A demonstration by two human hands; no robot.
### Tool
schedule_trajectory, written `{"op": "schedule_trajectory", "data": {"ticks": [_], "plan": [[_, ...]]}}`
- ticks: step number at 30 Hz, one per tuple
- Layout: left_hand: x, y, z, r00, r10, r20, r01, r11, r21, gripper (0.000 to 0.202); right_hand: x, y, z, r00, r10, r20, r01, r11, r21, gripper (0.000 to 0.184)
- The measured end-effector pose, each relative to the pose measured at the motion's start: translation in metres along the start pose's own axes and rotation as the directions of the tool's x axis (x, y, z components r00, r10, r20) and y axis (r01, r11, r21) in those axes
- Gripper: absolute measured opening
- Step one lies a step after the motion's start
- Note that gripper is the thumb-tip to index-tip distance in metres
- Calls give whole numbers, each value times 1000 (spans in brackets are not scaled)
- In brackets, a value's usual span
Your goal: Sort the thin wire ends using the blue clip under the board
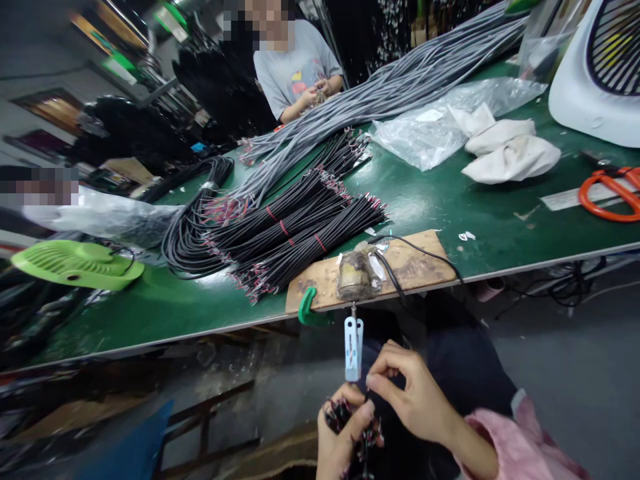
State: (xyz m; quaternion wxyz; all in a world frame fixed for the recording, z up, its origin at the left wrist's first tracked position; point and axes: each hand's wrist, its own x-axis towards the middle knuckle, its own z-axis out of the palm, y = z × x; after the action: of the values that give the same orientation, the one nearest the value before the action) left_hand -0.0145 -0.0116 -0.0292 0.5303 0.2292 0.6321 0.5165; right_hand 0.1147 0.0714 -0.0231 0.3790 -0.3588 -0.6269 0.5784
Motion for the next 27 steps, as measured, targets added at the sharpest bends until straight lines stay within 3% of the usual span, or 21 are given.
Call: {"op": "schedule_trajectory", "data": {"ticks": [3, 5, 6, 9, 11, 15, 17, 27], "plan": [[-3, -2, 0, 999, -14, -35, 13, 999, -42, 41, -8, 5, 6, 993, -74, -91, 71, 997, -35, 24], [-3, -3, -1, 998, -10, -54, 7, 999, -47, 41, -14, 7, 7, 958, -247, -146, 229, 965, -132, 14], [-2, -3, -2, 998, 6, -67, -8, 999, -36, 40, -17, 8, 7, 926, -347, -147, 317, 928, -195, 12], [1, -3, -4, 991, 85, -100, -83, 996, 25, 38, -25, 9, 5, 849, -527, -33, 494, 814, -305, 33], [2, -2, -5, 988, 120, -102, -115, 992, 55, 36, -28, 8, 4, 853, -522, -20, 495, 821, -285, 35], [2, 1, -7, 987, 134, -84, -131, 990, 43, 34, -27, 4, 5, 900, -381, -211, 335, 915, -223, 18], [2, 2, -7, 988, 136, -74, -134, 991, 24, 35, -25, 1, 5, 916, -330, -228, 282, 934, -220, 13], [2, 2, -2, 987, 151, -48, -151, 989, 6, 36, -25, 6, 12, 901, -354, -251, 288, 920, -265, 21]]}}
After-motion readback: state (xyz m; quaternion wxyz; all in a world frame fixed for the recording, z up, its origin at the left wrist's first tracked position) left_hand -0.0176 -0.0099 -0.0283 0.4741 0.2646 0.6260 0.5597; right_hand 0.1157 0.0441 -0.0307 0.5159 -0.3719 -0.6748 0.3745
